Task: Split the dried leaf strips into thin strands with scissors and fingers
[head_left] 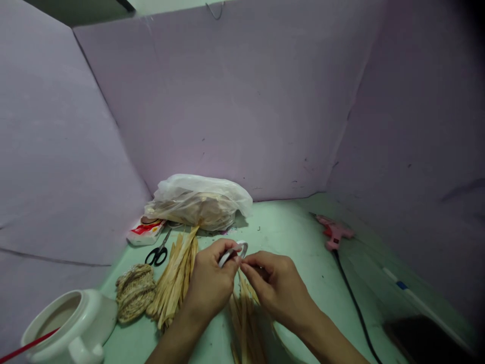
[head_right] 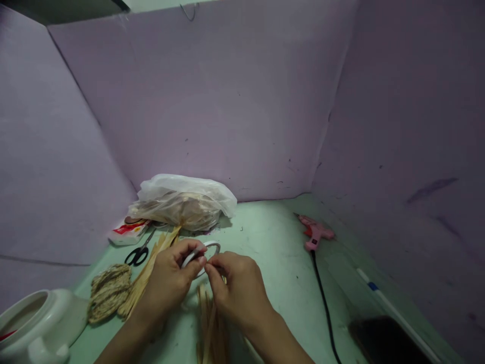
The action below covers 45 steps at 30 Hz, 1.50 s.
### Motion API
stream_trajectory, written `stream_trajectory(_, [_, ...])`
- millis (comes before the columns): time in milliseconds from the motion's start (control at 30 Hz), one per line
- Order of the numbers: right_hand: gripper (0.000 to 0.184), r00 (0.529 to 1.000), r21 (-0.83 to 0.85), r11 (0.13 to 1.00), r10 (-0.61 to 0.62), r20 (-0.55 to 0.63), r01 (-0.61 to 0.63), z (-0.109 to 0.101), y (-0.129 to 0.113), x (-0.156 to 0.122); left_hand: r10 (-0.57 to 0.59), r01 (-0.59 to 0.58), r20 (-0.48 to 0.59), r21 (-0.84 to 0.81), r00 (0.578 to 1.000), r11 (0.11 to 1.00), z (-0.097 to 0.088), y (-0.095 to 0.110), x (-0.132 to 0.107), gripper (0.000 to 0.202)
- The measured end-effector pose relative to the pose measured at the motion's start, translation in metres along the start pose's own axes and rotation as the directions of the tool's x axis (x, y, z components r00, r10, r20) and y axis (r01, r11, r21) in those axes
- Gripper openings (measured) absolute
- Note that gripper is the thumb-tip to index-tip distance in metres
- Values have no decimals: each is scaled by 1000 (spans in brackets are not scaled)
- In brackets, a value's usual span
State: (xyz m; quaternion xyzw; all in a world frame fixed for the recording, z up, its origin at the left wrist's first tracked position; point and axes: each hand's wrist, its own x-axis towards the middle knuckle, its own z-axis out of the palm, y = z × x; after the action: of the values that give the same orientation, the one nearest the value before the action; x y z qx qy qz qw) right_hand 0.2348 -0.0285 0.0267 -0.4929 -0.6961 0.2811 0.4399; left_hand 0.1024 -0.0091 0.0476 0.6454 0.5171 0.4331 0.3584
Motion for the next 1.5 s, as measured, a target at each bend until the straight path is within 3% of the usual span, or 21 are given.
stream_trajectory(267, [20, 960, 236, 962, 190, -207, -140, -4, 5, 9, -98, 105, 101, -69, 990, 992, -3, -1, 2, 28])
stream_trajectory(400, [17, 966, 312, 944, 170, -195, -103, -1, 5, 9, -129, 142, 171, -68, 977, 988, -1, 2, 0, 30])
stream_trajectory(867, [15, 981, 416, 908, 120, -153, -46, 1, 1, 3, -118, 126, 86, -103, 989, 987, 6, 3, -3, 37])
stream_trajectory(1033, [19, 970, 488, 863, 213, -118, -131, -2, 1, 3, -50, 54, 85, -51, 995, 997, 8, 6, -4, 31])
stream_trajectory(1200, [20, 963, 599, 773, 270, -11, -210, -3, 6, 7, 33, -34, 58, 20, 998, 999, 6, 8, -3, 25])
stream_trajectory(1400, [22, 915, 753, 530, 322, 245, -388, -6, 7, 9, 55, -55, 52, -17, 997, 998, 1, 5, -2, 14])
stream_trajectory(1500, [23, 889, 769, 452, 305, 342, -451, -10, 5, 9, 54, -46, 76, -101, 996, 994, -1, 3, -2, 19])
